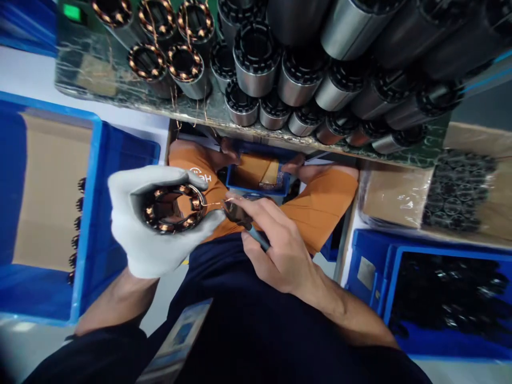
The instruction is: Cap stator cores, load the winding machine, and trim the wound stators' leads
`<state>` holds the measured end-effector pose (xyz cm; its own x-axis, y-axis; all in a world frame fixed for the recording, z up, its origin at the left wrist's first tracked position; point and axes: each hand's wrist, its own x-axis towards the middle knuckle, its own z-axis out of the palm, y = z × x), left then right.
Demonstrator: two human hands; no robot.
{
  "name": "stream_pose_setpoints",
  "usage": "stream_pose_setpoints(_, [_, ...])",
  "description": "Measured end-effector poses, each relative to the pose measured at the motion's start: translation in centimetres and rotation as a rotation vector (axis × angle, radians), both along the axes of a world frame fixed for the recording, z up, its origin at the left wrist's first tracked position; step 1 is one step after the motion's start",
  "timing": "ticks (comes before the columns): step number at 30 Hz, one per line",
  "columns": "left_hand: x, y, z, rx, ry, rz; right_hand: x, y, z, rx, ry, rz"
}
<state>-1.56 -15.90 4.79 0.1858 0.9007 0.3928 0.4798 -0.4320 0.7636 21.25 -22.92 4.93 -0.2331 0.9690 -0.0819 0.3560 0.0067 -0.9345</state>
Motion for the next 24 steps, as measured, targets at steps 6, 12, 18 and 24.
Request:
stream_pose_setpoints(6, [-0.3, 0.3, -0.7, 0.057, 0.038, -0.139, -0.4, 0.0, -0.1, 0.065, 0.021, -0.039])
stream_pose_setpoints(12, [0.2, 0.0, -0.7, 0.044, 0.005, -0.114, -0.8, -0.2, 0.2, 0.107, 0.055, -0.072])
stream_pose_setpoints(18, [0.7, 0.2, -2.0, 0.007, 0.148, 0.014, -1.2, 1.6, -2.7, -0.041, 0.05, -0.163])
stream_pose_setpoints(24, [0.5, 1.7, -5.2, -0.209, 0.426, 0.083, -0.9, 4.9, -8.4, -0.474, 0.357, -0.188])
